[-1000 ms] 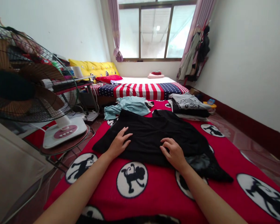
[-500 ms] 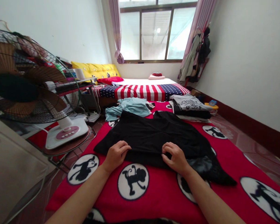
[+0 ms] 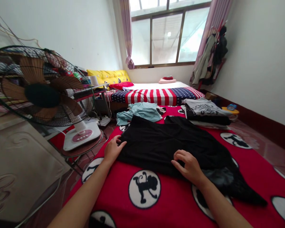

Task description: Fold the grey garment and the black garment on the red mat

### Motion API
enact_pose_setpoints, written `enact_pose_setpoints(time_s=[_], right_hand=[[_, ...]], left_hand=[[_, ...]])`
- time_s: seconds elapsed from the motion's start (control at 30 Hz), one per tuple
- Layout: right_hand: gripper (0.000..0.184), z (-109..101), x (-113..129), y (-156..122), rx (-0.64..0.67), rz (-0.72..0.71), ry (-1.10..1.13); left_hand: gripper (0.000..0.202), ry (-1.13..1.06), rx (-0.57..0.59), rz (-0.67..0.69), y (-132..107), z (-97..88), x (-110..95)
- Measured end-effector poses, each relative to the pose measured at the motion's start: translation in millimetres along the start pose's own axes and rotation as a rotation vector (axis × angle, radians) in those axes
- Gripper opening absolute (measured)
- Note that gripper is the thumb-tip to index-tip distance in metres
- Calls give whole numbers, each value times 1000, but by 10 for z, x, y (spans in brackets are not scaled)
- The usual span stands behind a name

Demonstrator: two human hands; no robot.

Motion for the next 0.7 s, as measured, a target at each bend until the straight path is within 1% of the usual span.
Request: enact_pose_setpoints(time_s=[0.07,0.13,0.17,0.23,0.3,0.37,0.43,0.5,0.53,0.63,0.7], right_hand=[[19,-12,25,0,-11,-11,13],[17,-25,53,-2,-24,-36,45],[15,-29,65,-3,-27,-50,60],[12,-24,80,-3,-13,-71,73],[12,-3,80,0,26,-74,65],[13,13,75,7,52,-66,59],[14,15,80,14,51,-59,62],[15,8,96,19,41,-57,69],[15,5,107,20,37,-57,73],[14,-13,135,12,17,-55,94],[13,-32,141,-3,-12,-46,123]], left_hand=[[29,-42,-12,21,64,12,-47],[19,-78,-89,49,94,-30,-102],[17,-76,-138,59,98,-59,-119],[15,-7,-186,81,96,-92,-139],[11,92,-154,105,94,-82,-147],[15,168,-126,109,90,-76,-174],[21,166,-177,134,66,-110,-297],[21,57,-196,224,7,-118,-557],[20,-38,-169,290,-40,-98,-733],[19,-343,8,488,-242,47,-1340],[22,-486,108,577,-389,180,-1700]])
Point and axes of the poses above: each hand's wrist, its own y-axis towards the middle knuckle, its own z-axis out of the palm, x = y × z, the point moved 5 cm from there along y, towards the middle knuckle, and after that the axes turned 15 degrees about y, right-handed, at the moved point
